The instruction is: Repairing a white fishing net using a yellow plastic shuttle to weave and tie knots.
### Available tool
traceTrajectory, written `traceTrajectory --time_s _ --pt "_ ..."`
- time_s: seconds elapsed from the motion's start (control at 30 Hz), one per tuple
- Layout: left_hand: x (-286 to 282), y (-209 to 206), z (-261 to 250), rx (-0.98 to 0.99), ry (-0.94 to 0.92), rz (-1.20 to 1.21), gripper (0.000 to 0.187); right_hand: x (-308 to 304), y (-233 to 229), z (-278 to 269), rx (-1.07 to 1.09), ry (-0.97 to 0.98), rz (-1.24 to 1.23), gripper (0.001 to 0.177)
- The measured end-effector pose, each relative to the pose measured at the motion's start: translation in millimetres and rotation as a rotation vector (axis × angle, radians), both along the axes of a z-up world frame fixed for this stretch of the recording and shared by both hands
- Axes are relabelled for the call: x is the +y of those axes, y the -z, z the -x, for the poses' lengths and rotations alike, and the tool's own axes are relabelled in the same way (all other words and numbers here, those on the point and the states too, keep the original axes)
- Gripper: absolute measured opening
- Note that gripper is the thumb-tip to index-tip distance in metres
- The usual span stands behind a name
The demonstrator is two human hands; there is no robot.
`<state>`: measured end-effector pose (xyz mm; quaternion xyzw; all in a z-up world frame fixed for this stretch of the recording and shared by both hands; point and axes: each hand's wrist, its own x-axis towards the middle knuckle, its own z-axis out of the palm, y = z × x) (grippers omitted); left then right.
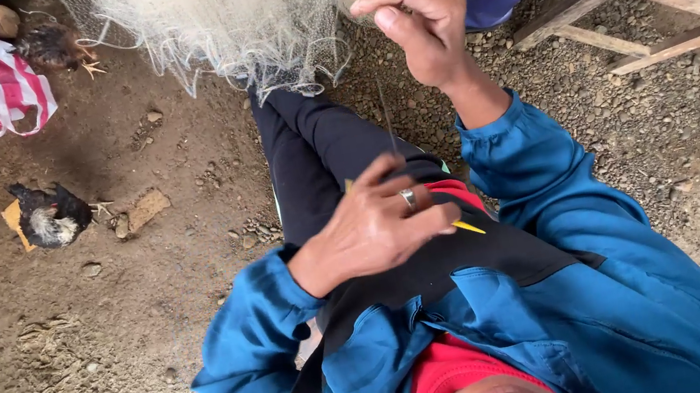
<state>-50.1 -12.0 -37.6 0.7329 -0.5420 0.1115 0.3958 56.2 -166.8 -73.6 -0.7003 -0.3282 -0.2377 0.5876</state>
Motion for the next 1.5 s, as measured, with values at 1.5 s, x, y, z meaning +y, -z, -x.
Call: traceTrajectory --time_s 1.5 --pt "10.3 54.3 57.9 1.158 0.542 0.284 0.015 11.7 -10.5 3.6 -0.652 0.189 -0.139 0.014"
